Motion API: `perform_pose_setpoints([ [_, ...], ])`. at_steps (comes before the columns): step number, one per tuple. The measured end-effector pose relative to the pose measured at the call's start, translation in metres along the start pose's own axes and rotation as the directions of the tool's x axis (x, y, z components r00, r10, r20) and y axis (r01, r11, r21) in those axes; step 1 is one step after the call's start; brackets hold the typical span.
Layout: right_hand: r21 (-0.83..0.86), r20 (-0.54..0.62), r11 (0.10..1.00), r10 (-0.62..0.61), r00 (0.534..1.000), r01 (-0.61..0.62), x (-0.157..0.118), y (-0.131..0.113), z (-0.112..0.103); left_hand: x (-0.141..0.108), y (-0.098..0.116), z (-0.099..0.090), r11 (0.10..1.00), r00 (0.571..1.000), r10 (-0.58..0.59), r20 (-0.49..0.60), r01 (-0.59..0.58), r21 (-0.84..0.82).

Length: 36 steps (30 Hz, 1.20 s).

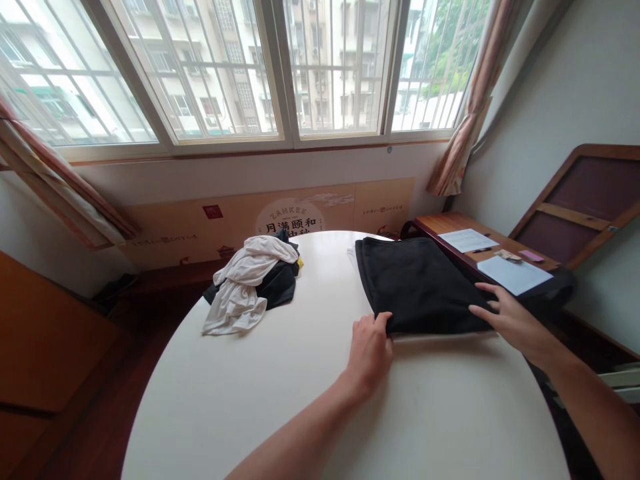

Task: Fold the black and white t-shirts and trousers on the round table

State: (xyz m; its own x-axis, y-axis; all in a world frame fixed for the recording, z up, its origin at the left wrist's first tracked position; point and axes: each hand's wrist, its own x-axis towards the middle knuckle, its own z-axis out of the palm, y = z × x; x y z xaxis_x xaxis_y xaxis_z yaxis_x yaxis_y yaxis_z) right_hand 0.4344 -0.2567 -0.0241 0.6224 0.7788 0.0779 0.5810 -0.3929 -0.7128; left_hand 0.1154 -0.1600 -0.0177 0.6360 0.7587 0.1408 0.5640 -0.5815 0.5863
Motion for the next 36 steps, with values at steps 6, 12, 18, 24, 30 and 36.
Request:
perform_pose_setpoints([
  [6,-0.211,0.031,0.977,-0.015,0.999,0.021,0.012,0.010,0.004,-0.011,0.007,0.003,0.972,0.998,0.054,0.020,-0.057,0.228],
  [12,-0.528,0.047,0.784,-0.358,0.933,0.328,0.019,-0.053,0.039,-0.032,0.021,0.022,0.911,0.990,0.078,-0.115,-0.024,0.411],
  [18,-0.437,0.371,0.781,-0.295,0.881,0.446,0.066,-0.066,0.085,-0.033,0.015,0.041,0.833,0.970,0.212,-0.118,-0.116,0.542],
  [24,-0.556,0.170,0.808,-0.119,0.978,0.195,0.110,-0.082,0.088,-0.032,0.014,0.051,0.783,0.980,0.189,-0.065,-0.110,0.612],
  [30,-0.468,0.376,0.773,-0.264,0.888,0.428,0.099,-0.158,0.171,-0.034,0.014,0.054,0.743,0.968,0.244,-0.056,-0.149,0.652],
  [36,-0.434,0.419,0.772,-0.284,0.862,0.465,0.127,-0.178,0.205,-0.036,0.015,0.053,0.710,0.957,0.287,-0.053,-0.175,0.682],
])
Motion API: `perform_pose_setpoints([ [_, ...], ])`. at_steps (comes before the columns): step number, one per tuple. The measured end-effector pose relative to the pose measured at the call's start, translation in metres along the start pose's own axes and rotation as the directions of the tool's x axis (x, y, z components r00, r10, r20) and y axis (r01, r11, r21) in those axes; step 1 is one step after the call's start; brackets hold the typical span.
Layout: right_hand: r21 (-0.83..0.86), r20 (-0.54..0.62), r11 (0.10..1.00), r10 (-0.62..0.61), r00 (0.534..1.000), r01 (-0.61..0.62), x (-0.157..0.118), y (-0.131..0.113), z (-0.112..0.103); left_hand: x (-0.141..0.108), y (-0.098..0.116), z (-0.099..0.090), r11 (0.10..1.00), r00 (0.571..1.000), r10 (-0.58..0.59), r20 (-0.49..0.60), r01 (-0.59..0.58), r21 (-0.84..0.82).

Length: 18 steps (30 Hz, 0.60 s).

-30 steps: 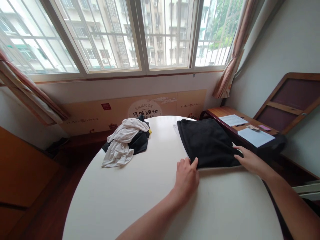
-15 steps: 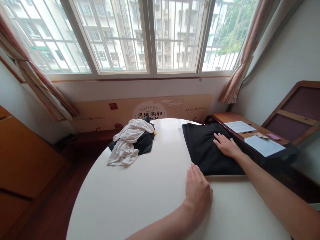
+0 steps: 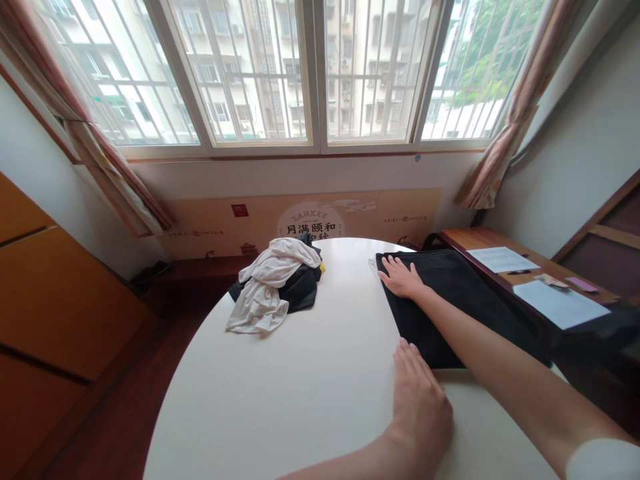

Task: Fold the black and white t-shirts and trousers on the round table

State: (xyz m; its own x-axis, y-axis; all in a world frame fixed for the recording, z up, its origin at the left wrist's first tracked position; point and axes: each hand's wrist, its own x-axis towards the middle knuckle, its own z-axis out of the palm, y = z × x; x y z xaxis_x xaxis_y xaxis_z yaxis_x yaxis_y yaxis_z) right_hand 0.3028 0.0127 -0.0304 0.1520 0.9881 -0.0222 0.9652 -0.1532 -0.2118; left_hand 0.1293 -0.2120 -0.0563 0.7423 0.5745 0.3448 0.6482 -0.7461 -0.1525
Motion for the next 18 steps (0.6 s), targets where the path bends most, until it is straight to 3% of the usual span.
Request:
perform_pose_setpoints([
  [6,0.013,-0.017,0.999,-0.033,0.999,0.034,0.012,0.047,-0.011,-0.001,0.007,0.007,0.999,0.997,-0.044,-0.061,0.042,-0.024],
  [10,-0.011,-0.050,0.999,0.047,0.998,-0.048,0.008,0.106,-0.024,-0.001,0.018,0.007,0.991,0.983,-0.108,-0.146,0.117,0.057],
  [14,-0.025,-0.105,0.981,0.189,0.976,-0.193,-0.004,0.155,-0.040,0.001,0.021,0.003,0.987,0.985,-0.097,-0.142,0.114,0.114],
  [16,-0.029,-0.180,0.958,0.275,0.944,-0.284,-0.014,0.161,-0.044,0.002,0.021,0.003,0.985,0.986,-0.105,-0.129,0.120,0.120],
  [18,-0.053,-0.268,0.963,0.241,0.933,-0.265,-0.032,0.153,-0.041,0.002,0.021,0.004,0.986,0.986,-0.113,-0.122,0.127,0.112],
])
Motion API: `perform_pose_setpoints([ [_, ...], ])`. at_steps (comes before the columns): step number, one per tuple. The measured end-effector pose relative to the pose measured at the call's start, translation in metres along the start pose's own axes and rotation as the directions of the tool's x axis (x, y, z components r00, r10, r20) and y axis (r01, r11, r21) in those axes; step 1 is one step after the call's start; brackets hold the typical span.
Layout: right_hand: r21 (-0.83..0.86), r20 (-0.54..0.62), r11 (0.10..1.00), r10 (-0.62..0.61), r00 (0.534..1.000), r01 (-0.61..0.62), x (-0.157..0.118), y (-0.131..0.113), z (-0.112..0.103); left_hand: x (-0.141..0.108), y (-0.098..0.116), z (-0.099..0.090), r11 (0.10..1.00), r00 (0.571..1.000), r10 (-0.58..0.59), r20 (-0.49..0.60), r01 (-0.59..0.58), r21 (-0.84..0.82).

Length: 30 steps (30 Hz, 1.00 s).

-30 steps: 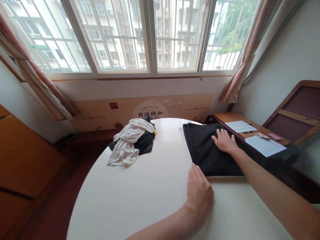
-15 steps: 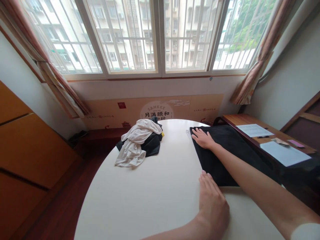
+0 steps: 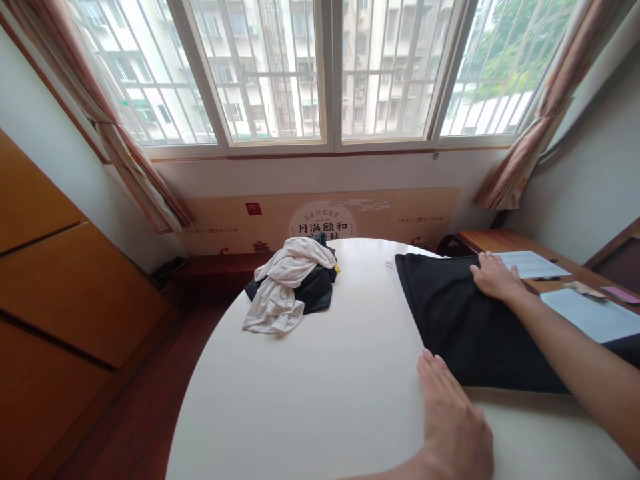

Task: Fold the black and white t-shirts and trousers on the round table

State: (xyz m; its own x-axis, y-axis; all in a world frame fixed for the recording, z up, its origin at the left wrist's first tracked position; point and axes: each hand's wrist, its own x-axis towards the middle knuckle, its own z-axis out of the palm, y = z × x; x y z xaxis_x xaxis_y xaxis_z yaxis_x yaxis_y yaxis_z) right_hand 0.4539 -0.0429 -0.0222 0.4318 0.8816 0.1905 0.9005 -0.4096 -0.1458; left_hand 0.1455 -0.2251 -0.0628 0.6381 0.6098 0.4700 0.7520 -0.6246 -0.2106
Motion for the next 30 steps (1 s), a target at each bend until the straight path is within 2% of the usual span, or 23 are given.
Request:
perform_pose_setpoints([
  [2,0.001,-0.034,0.986,-0.166,0.986,0.166,-0.032,-0.010,0.004,0.000,0.002,0.002,1.000,1.000,-0.011,0.003,0.011,-0.015],
  [4,0.036,0.029,0.942,-0.335,0.942,0.334,-0.068,-0.019,0.014,-0.001,0.003,0.003,0.999,1.000,-0.014,0.004,0.014,-0.030],
  [5,0.046,0.058,0.927,-0.374,0.926,0.371,-0.084,-0.020,0.019,-0.001,0.003,0.003,0.999,1.000,-0.009,0.005,0.010,-0.037],
  [6,0.051,0.082,0.928,-0.372,0.925,0.369,-0.097,-0.018,0.024,-0.002,0.002,0.002,0.999,1.000,-0.004,0.006,0.005,-0.045],
  [8,0.049,0.101,0.962,-0.272,0.957,0.268,-0.111,-0.009,0.030,-0.002,0.001,0.000,0.998,1.000,-0.001,0.012,0.002,-0.061],
  [10,0.044,0.082,0.990,-0.135,0.987,0.132,-0.111,0.005,0.033,-0.002,0.000,0.000,0.997,1.000,-0.009,0.012,0.010,-0.074],
  [12,0.046,0.032,0.996,-0.077,0.996,0.076,-0.105,0.018,0.037,-0.002,-0.001,0.003,0.997,1.000,-0.015,0.007,0.016,-0.076],
  [17,0.105,-0.125,0.988,-0.097,0.987,0.111,-0.100,0.026,0.046,-0.007,-0.003,0.012,0.995,0.999,0.036,0.018,-0.034,-0.098],
  [20,0.143,-0.289,0.966,-0.169,0.942,0.217,-0.107,0.015,0.034,0.001,-0.021,-0.003,0.969,0.993,0.082,0.084,-0.060,-0.241],
  [22,0.130,-0.435,0.947,-0.211,0.875,0.293,-0.118,-0.001,0.013,0.017,-0.048,-0.024,0.917,0.969,0.089,0.232,0.011,-0.398],
  [24,0.112,-0.533,0.937,-0.224,0.816,0.330,-0.135,-0.026,-0.012,0.042,-0.091,-0.044,0.843,0.898,0.050,0.437,0.197,-0.501],
  [25,0.121,-0.537,0.920,-0.255,0.804,0.372,-0.147,-0.043,-0.023,0.054,-0.118,-0.052,0.822,0.875,-0.022,0.484,0.291,-0.490],
  [26,0.139,-0.539,0.899,-0.284,0.793,0.416,-0.161,-0.063,-0.033,0.065,-0.148,-0.057,0.819,0.876,-0.105,0.471,0.345,-0.459],
  [28,0.189,-0.536,0.820,-0.375,0.756,0.540,-0.196,-0.107,-0.044,0.077,-0.212,-0.058,0.826,0.877,-0.351,0.328,0.455,-0.333],
  [29,0.217,-0.516,0.756,-0.448,0.730,0.617,-0.214,-0.128,-0.046,0.077,-0.243,-0.055,0.799,0.845,-0.486,0.222,0.533,-0.279],
  [30,0.245,-0.480,0.675,-0.539,0.692,0.696,-0.233,-0.149,-0.045,0.074,-0.272,-0.049,0.771,0.810,-0.563,0.166,0.587,-0.248],
])
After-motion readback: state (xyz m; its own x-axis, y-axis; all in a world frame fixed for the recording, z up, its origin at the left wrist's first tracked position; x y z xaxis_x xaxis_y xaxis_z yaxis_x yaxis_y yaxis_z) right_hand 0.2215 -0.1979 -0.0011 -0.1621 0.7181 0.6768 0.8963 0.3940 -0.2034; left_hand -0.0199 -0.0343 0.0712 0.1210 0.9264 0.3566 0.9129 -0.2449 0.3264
